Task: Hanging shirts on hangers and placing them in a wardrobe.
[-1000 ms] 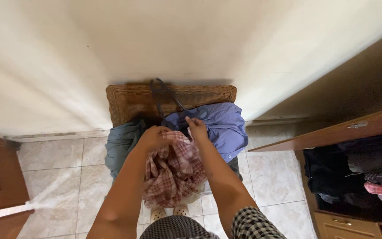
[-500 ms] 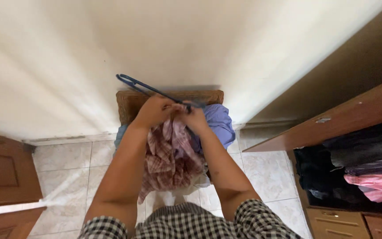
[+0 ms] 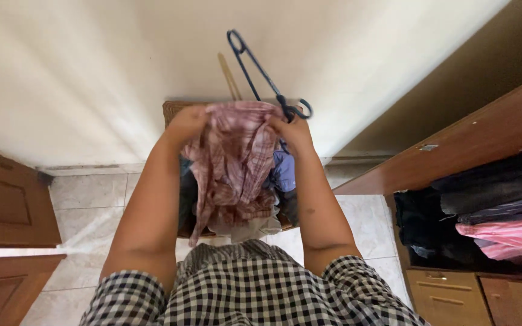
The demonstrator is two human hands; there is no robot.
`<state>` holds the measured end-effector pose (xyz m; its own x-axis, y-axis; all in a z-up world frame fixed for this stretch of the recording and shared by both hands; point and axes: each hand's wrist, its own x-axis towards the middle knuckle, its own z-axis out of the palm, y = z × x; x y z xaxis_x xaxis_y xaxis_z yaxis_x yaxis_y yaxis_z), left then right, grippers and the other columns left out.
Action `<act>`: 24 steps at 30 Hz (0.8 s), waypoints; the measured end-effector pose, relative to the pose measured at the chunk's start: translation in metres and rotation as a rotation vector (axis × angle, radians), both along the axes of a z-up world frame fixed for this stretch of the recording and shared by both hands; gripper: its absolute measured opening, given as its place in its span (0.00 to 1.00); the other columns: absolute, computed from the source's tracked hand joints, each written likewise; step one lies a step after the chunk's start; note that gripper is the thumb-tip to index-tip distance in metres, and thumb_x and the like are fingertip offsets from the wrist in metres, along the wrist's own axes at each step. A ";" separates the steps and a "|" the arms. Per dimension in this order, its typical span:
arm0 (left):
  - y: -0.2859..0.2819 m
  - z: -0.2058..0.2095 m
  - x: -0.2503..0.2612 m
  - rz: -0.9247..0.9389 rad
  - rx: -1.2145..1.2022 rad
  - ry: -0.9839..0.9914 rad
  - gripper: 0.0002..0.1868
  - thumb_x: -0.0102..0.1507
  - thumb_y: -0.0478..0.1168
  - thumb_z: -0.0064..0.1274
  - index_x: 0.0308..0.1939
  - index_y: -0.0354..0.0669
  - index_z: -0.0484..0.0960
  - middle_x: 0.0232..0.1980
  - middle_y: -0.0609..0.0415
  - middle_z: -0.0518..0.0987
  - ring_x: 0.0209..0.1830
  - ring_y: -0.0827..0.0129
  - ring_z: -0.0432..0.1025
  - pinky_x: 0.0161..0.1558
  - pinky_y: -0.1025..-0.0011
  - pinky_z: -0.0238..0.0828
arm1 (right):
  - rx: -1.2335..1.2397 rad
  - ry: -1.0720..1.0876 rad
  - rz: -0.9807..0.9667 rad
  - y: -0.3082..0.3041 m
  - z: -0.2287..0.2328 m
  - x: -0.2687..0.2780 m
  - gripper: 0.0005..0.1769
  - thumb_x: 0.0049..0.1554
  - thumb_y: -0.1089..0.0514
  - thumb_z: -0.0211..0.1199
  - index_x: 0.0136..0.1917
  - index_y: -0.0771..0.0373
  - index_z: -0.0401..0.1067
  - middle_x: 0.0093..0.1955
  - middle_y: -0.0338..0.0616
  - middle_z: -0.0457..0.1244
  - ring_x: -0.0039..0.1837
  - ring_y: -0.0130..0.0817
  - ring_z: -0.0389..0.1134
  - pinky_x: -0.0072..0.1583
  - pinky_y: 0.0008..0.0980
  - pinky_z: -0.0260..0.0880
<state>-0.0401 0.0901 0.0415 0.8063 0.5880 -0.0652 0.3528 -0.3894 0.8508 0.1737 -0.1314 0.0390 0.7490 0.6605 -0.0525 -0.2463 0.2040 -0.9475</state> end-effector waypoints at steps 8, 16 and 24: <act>0.035 -0.016 0.011 0.528 -0.812 -0.432 0.14 0.65 0.44 0.52 0.44 0.36 0.82 0.39 0.53 0.79 0.36 0.62 0.72 0.37 0.57 0.68 | -0.069 -0.260 -0.038 -0.029 0.037 -0.030 0.13 0.65 0.54 0.60 0.55 0.66 0.68 0.35 0.37 0.60 0.27 0.24 0.58 0.31 0.31 0.69; 0.015 0.016 0.001 0.494 -0.006 -0.311 0.26 0.69 0.55 0.43 0.53 0.34 0.81 0.46 0.45 0.83 0.45 0.62 0.77 0.49 0.66 0.70 | -0.245 -0.725 0.015 -0.046 0.069 -0.067 0.13 0.64 0.54 0.61 0.56 0.64 0.75 0.40 0.41 0.67 0.26 0.29 0.64 0.27 0.32 0.64; -0.097 0.118 -0.002 -0.173 0.696 -0.108 0.20 0.67 0.55 0.47 0.45 0.49 0.90 0.41 0.44 0.82 0.52 0.50 0.69 0.57 0.50 0.54 | -0.133 -0.548 0.044 -0.010 0.028 -0.093 0.12 0.65 0.53 0.57 0.57 0.60 0.73 0.31 0.38 0.62 0.25 0.26 0.61 0.27 0.28 0.63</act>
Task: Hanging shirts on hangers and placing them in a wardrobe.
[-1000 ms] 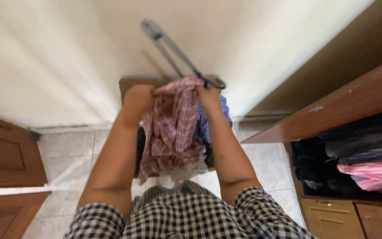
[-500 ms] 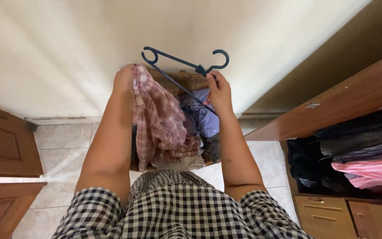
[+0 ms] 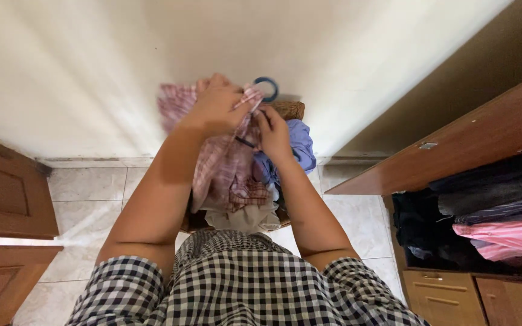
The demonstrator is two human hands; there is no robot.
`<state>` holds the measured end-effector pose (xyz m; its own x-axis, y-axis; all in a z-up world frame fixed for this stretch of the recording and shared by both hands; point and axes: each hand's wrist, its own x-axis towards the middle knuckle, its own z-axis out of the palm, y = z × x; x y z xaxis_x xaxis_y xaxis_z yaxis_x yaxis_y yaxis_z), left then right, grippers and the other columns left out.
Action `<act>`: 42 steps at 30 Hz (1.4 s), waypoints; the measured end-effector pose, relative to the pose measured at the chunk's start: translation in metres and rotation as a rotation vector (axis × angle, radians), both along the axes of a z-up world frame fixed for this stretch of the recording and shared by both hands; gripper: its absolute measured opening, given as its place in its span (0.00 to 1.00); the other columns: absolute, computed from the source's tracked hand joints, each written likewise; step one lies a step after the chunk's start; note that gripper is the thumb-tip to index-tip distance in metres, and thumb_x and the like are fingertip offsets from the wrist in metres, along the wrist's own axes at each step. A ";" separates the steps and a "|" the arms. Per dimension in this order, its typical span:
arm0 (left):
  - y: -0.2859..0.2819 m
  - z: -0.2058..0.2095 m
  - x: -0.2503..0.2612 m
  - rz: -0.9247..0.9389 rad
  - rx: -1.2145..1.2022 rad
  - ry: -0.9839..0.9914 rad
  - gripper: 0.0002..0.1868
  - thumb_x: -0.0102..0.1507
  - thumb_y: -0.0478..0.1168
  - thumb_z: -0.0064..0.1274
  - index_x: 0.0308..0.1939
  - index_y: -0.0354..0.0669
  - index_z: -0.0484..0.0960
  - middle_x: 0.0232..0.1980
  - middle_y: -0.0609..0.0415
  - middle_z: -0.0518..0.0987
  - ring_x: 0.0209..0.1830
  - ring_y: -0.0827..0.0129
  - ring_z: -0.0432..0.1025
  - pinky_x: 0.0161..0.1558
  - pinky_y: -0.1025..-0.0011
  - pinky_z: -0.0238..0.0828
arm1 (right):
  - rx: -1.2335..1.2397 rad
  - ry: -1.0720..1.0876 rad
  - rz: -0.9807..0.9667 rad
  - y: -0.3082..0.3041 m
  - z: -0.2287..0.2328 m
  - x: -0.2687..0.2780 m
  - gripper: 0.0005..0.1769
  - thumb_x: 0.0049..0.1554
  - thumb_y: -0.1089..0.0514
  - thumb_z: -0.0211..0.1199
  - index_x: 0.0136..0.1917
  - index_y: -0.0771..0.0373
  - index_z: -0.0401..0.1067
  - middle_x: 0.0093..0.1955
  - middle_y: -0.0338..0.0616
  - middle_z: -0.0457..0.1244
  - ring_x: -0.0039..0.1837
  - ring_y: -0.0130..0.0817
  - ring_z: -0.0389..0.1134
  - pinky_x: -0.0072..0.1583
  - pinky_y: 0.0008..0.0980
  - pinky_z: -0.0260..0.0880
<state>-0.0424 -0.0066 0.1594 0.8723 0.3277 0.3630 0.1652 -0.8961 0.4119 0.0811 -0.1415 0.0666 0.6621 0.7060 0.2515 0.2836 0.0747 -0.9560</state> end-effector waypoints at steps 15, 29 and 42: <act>0.006 -0.006 -0.028 -0.001 0.324 -0.107 0.15 0.64 0.54 0.57 0.36 0.49 0.88 0.36 0.52 0.78 0.48 0.55 0.68 0.52 0.51 0.52 | -0.143 -0.270 0.198 -0.001 -0.050 0.076 0.30 0.68 0.42 0.46 0.49 0.71 0.74 0.49 0.46 0.69 0.55 0.41 0.70 0.61 0.38 0.67; 0.028 -0.035 -0.036 0.194 0.398 -0.251 0.10 0.61 0.49 0.62 0.41 0.51 0.88 0.38 0.53 0.78 0.48 0.55 0.70 0.52 0.52 0.53 | -0.135 -0.579 -0.413 -0.024 0.007 0.047 0.05 0.51 0.65 0.68 0.40 0.63 0.72 0.39 0.50 0.66 0.43 0.41 0.68 0.46 0.39 0.68; -0.016 -0.021 -0.007 0.083 0.073 -0.488 0.20 0.70 0.52 0.59 0.37 0.39 0.76 0.37 0.49 0.72 0.46 0.54 0.67 0.50 0.55 0.50 | 0.177 -0.660 -0.390 -0.032 0.090 -0.010 0.18 0.55 0.55 0.77 0.51 0.58 0.70 0.50 0.47 0.62 0.52 0.45 0.63 0.54 0.38 0.65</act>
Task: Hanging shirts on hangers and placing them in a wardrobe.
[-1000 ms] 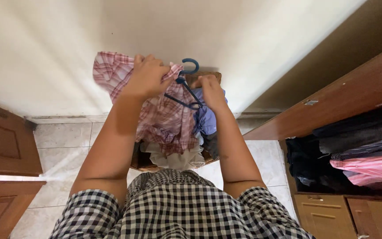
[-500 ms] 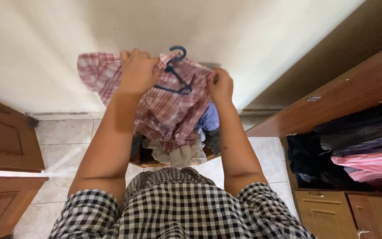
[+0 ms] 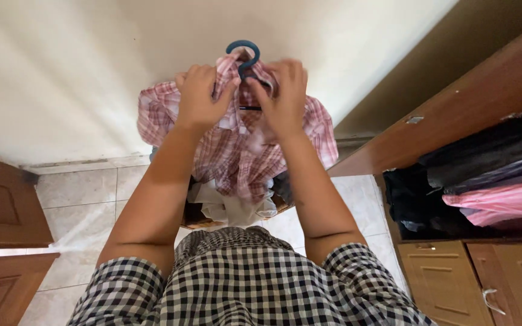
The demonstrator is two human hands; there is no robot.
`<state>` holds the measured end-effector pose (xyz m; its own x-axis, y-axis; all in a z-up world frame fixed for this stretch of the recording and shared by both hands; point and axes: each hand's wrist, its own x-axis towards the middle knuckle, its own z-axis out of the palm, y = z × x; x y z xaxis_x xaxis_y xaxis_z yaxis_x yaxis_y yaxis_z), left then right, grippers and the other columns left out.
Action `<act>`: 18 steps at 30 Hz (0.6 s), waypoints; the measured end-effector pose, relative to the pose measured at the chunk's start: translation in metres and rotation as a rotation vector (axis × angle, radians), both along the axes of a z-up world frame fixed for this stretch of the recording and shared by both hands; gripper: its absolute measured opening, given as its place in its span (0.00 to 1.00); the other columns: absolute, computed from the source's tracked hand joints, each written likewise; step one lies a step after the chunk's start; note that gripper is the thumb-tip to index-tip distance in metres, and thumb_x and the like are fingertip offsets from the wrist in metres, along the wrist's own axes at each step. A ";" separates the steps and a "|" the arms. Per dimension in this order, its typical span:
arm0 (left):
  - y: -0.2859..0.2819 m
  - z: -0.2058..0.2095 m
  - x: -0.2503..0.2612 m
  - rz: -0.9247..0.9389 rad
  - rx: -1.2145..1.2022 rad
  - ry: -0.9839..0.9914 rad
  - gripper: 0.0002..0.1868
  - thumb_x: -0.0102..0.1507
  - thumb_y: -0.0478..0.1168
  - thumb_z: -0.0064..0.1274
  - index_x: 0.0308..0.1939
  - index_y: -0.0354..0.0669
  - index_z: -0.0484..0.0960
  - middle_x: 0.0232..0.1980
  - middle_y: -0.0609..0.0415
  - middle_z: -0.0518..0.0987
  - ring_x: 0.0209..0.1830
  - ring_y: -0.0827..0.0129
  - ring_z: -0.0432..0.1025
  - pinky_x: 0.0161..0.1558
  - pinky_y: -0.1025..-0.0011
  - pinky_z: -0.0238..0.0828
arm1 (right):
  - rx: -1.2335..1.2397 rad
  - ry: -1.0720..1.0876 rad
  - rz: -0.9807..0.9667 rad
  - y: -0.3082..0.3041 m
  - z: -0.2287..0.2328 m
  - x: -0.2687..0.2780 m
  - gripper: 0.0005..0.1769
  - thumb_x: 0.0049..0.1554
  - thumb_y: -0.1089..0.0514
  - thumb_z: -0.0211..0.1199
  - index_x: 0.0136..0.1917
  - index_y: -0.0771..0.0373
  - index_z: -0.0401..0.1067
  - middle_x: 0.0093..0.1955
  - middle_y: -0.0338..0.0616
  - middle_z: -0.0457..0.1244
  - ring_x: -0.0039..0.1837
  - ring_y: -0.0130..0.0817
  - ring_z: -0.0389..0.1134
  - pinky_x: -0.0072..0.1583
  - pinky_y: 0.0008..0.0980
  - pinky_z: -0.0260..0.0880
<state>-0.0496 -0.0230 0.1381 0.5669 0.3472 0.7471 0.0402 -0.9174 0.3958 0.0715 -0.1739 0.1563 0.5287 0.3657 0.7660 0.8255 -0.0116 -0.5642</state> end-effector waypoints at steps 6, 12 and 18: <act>-0.015 0.008 0.009 -0.051 0.079 -0.036 0.15 0.70 0.51 0.60 0.45 0.43 0.82 0.39 0.52 0.74 0.46 0.55 0.67 0.50 0.55 0.50 | -0.259 -0.245 0.115 -0.014 -0.003 0.025 0.14 0.56 0.56 0.74 0.55 0.56 0.76 0.66 0.43 0.62 0.68 0.45 0.62 0.69 0.54 0.53; 0.001 -0.012 0.019 -0.186 0.033 -0.126 0.11 0.68 0.40 0.53 0.51 0.40 0.81 0.56 0.44 0.71 0.60 0.51 0.64 0.62 0.59 0.56 | -0.374 -0.336 -0.068 -0.017 -0.016 0.045 0.12 0.56 0.54 0.73 0.52 0.55 0.77 0.68 0.47 0.59 0.71 0.51 0.58 0.74 0.68 0.42; -0.009 0.019 0.004 0.338 -0.039 0.064 0.13 0.61 0.37 0.57 0.50 0.43 0.86 0.50 0.48 0.77 0.56 0.53 0.66 0.59 0.46 0.50 | -0.512 -0.369 -0.243 -0.020 -0.018 0.050 0.10 0.54 0.57 0.70 0.51 0.54 0.78 0.66 0.47 0.60 0.71 0.52 0.57 0.72 0.77 0.35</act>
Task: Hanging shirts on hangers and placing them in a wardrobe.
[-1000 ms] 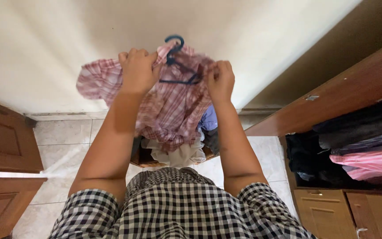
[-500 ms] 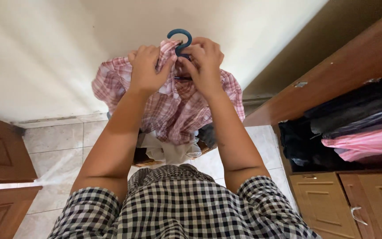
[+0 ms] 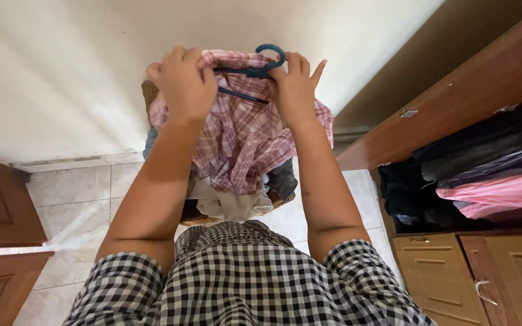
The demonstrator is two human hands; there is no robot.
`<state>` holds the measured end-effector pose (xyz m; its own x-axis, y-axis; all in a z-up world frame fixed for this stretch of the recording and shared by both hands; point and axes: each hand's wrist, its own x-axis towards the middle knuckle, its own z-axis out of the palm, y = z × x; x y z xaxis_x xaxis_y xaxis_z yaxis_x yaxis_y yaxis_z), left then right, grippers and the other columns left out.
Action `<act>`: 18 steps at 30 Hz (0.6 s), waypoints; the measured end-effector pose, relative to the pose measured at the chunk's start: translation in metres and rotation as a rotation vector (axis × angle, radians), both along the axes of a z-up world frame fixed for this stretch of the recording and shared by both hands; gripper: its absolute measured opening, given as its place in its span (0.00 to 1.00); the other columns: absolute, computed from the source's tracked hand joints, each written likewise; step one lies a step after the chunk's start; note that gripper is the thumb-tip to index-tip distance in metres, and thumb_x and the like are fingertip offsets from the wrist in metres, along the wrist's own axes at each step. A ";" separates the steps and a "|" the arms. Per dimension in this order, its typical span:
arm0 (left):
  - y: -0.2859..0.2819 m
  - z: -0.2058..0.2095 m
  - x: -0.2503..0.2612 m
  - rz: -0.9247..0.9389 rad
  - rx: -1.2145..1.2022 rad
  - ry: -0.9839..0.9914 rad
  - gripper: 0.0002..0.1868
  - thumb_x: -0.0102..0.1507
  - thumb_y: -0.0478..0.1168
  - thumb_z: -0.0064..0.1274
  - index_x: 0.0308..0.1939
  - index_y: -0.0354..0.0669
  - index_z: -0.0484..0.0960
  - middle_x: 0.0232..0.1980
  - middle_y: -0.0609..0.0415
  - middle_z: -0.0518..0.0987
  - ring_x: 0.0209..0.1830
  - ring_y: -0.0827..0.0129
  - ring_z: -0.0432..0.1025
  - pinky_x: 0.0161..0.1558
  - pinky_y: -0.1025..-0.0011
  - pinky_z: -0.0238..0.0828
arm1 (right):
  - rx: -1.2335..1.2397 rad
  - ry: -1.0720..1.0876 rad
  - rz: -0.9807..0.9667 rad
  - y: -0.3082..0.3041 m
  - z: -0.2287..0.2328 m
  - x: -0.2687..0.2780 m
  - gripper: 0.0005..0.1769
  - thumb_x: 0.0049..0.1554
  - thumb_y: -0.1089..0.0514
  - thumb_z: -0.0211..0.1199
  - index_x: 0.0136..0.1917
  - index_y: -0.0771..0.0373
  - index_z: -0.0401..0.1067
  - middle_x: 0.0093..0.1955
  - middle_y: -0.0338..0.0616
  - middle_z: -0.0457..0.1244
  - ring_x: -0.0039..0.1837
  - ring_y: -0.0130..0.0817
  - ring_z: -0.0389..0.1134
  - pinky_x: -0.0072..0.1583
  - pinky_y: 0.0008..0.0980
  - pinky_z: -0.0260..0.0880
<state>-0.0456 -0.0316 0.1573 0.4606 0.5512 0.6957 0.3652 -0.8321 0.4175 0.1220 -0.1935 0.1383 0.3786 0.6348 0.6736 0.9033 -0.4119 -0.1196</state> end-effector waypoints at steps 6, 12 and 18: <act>0.008 0.009 -0.019 -0.288 -0.216 0.197 0.09 0.68 0.44 0.54 0.47 0.48 0.87 0.47 0.52 0.82 0.54 0.61 0.73 0.67 0.54 0.55 | -0.011 0.244 0.103 -0.014 0.010 0.015 0.09 0.60 0.58 0.68 0.54 0.55 0.76 0.58 0.40 0.63 0.66 0.45 0.63 0.75 0.77 0.34; 0.050 -0.034 -0.012 -0.363 0.129 0.247 0.27 0.58 0.30 0.56 0.63 0.42 0.84 0.56 0.46 0.78 0.61 0.52 0.69 0.61 0.47 0.57 | 0.040 0.281 0.283 -0.020 0.027 0.011 0.08 0.61 0.63 0.62 0.55 0.58 0.74 0.57 0.41 0.63 0.66 0.48 0.63 0.73 0.79 0.32; 0.068 -0.018 -0.018 -0.371 0.074 0.145 0.13 0.59 0.28 0.59 0.47 0.39 0.88 0.44 0.42 0.82 0.47 0.47 0.75 0.50 0.57 0.71 | -0.033 0.314 0.172 -0.030 0.036 0.014 0.07 0.64 0.60 0.60 0.56 0.60 0.71 0.57 0.44 0.62 0.63 0.50 0.64 0.71 0.80 0.34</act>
<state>-0.0637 0.0364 0.1396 0.7148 0.2802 0.6407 0.0852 -0.9443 0.3179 0.1362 -0.2232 0.1739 0.4499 0.7264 0.5195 0.8809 -0.2652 -0.3920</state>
